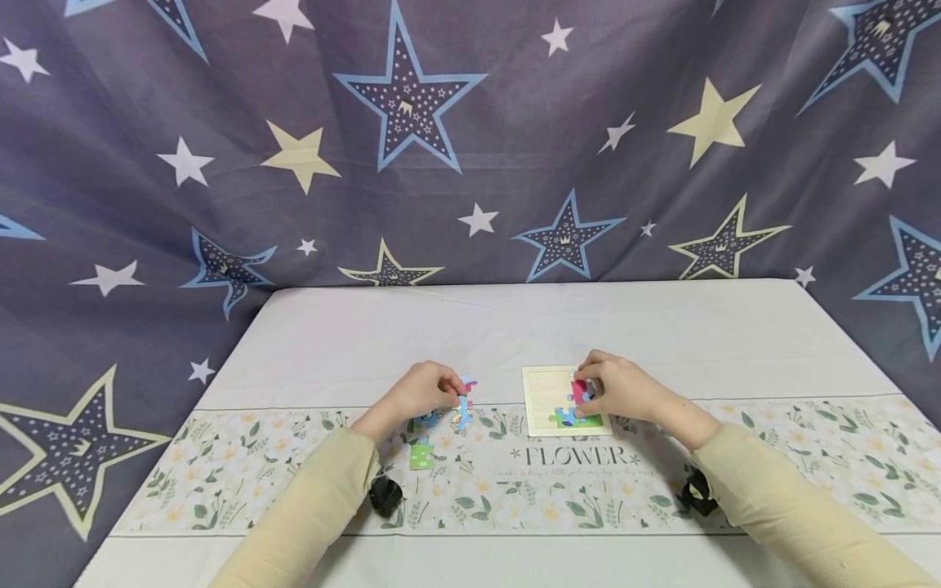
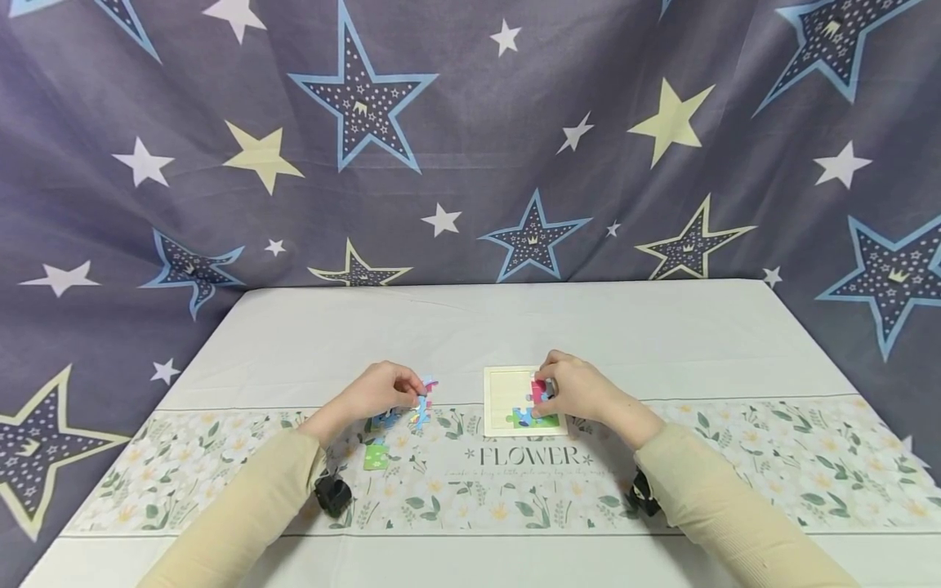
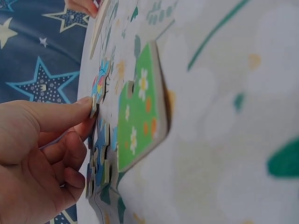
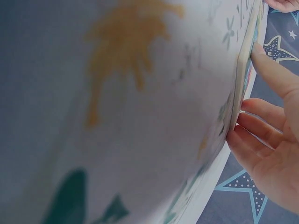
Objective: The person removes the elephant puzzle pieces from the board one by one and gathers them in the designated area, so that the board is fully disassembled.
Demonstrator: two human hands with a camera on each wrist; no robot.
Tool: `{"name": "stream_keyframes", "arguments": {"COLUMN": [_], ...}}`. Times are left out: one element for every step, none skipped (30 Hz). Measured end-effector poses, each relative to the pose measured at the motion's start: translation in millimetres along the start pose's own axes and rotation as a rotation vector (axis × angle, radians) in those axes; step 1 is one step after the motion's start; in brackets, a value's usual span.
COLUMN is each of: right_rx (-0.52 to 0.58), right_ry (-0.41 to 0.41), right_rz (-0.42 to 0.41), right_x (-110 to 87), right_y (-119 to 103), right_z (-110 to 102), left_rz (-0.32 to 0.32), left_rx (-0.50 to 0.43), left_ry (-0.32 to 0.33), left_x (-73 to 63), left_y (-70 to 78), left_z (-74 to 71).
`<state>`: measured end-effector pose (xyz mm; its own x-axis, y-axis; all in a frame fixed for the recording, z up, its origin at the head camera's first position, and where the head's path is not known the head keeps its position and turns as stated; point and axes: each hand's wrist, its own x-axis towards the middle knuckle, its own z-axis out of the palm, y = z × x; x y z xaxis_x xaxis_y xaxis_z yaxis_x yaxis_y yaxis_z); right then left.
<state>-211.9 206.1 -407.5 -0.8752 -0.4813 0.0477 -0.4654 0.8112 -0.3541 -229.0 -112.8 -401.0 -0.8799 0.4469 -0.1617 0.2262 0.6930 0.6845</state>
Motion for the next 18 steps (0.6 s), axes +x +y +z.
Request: {"name": "stream_keyframes", "arguments": {"right_rx": [0.0, -0.001, -0.001, -0.001, 0.0, 0.0, 0.0, 0.001, 0.001, 0.002, 0.003, 0.003, 0.003, 0.003, 0.003, 0.003, 0.003, 0.003], "right_ry": [0.0, -0.001, -0.002, -0.003, -0.004, -0.005, -0.007, -0.008, -0.009, -0.01, -0.01, -0.01, -0.009, -0.009, -0.008, -0.008, -0.007, -0.007], "right_rz": [0.0, 0.001, 0.002, 0.004, 0.006, 0.008, 0.011, 0.013, 0.016, 0.016, 0.016, 0.016, 0.017, 0.016, 0.017, 0.016, 0.017, 0.017], "right_x": [0.0, 0.0, -0.1, -0.3, -0.4, -0.6, -0.8, -0.8, -0.8, -0.9, -0.9, -0.9, -0.8, -0.8, -0.8, -1.0, -0.9, -0.9], "right_y": [-0.1, -0.2, -0.3, -0.5, -0.7, -1.0, -1.2, -1.3, -1.4, -1.7, -1.6, -1.4, -1.2, -1.1, -1.1, -0.9, -0.6, -0.6], "right_z": [-0.2, -0.4, -0.5, -0.7, -0.9, -1.1, -1.2, -1.2, -1.1, -1.3, -1.1, -0.9, -0.6, -0.4, -0.4, -0.4, -0.1, -0.2], "left_rz": [0.002, 0.003, 0.005, 0.003, 0.003, 0.0, -0.003, -0.004, -0.003, -0.003, -0.003, -0.007, -0.01, -0.012, -0.015, -0.018, -0.021, -0.022], "left_rx": [0.001, -0.002, -0.002, -0.003, -0.001, 0.003, 0.009, 0.016, 0.026, 0.036, 0.044, 0.047, 0.048, 0.049, 0.047, 0.048, 0.047, 0.047], "left_ry": [0.002, 0.003, 0.005, 0.006, 0.01, 0.013, 0.016, 0.02, 0.025, 0.031, 0.035, 0.036, 0.038, 0.04, 0.042, 0.045, 0.046, 0.048], "left_x": [-0.1, 0.0, 0.3, 0.3, 0.8, 1.1, 1.3, 1.4, 1.5, 1.3, 1.2, 0.8, 0.3, 0.2, 0.2, 0.3, 0.6, 0.9], "left_y": [0.1, 0.2, -0.1, 0.0, -0.5, -0.3, 0.4, 1.2, 1.9, 3.1, 4.0, 5.4, 5.9, 6.0, 5.9, 5.9, 5.4, 5.1], "left_z": [0.1, 0.2, 0.5, 0.6, 1.0, 1.3, 1.5, 1.6, 1.7, 1.8, 1.9, 1.7, 1.7, 1.7, 1.8, 1.8, 2.0, 2.0]}}
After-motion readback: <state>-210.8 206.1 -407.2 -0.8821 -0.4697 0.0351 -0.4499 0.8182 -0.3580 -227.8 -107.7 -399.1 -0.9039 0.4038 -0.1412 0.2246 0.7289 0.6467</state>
